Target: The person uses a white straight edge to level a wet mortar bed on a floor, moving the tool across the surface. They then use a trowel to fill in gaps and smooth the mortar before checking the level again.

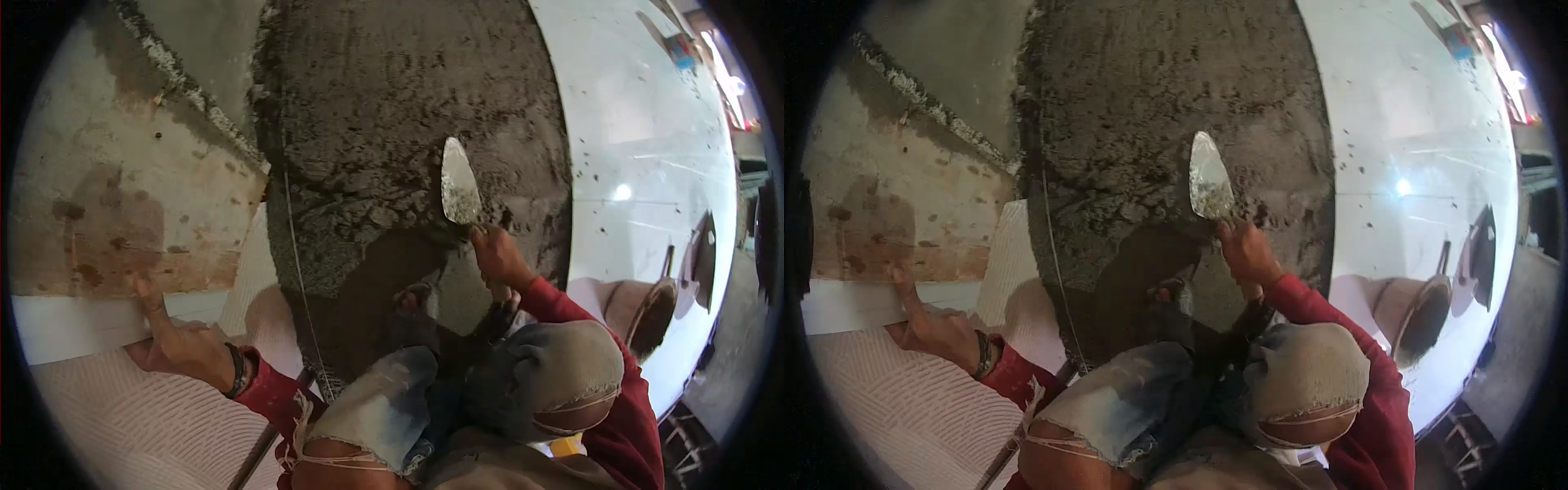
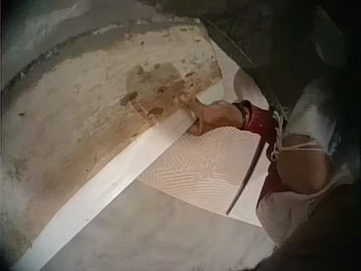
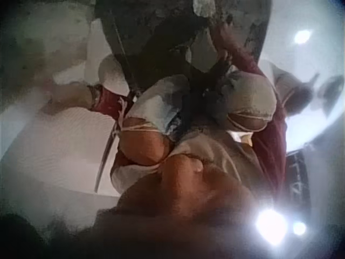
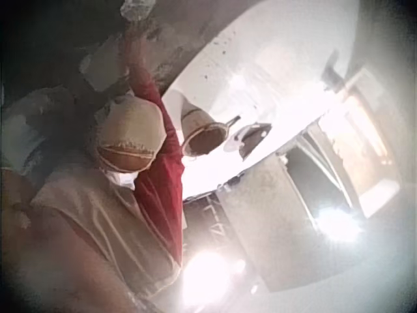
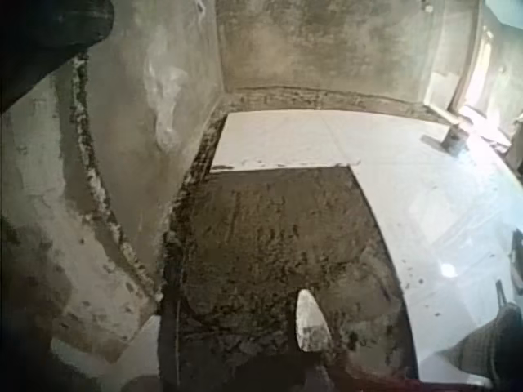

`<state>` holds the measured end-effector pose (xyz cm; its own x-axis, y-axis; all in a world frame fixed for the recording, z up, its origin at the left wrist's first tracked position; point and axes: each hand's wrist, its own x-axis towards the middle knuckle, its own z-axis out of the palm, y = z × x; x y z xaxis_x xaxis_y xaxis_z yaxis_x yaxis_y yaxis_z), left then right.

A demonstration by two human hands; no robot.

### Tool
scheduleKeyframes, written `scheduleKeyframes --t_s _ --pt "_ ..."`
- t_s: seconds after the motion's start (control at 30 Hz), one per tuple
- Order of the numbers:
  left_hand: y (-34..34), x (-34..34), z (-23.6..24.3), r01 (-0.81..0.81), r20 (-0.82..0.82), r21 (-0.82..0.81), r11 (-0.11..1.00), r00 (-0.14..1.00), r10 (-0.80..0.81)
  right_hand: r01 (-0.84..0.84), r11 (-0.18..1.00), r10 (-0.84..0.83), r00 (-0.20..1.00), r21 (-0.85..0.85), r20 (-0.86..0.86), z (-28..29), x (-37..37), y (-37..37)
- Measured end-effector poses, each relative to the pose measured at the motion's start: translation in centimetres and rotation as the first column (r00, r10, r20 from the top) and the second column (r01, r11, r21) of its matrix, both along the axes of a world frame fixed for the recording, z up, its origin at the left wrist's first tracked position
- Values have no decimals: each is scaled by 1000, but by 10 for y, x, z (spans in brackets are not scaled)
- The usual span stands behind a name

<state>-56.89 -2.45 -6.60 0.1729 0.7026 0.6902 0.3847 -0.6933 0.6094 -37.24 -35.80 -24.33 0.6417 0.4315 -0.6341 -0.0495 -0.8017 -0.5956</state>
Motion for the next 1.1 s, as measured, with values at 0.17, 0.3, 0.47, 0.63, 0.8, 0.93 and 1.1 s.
scheduleKeyframes --t_s 0.17,0.3,0.47,0.63,0.8,0.93,1.1 --pt "-1 13 1 53 326 -284 957 945 44 -592 773 392 729 229 561 -33 -25 34" --pt "9 26 -1 54 171 -145 988 985 -28 -681 723 571 682 112 457 -46 -43 86" --pt "23 -10 -17 90 36 -157 983 996 -86 -647 762 565 686 28 459 -12 -46 9" --pt "-5 17 -10 47 133 -143 989 991 -27 166 982 -152 979 94 -139 24 -23 -41" --pt "-16 36 3 138 220 -153 978 970 -103 -213 928 163 970 306 178 -29 -62 19" --pt "-8 42 3 148 59 18 989 987 -148 -510 849 482 855 139 191 -22 -34 25" --pt "-8 28 1 63 22 -39 997 998 -62 -748 662 668 559 -49 491 -22 77 -3"
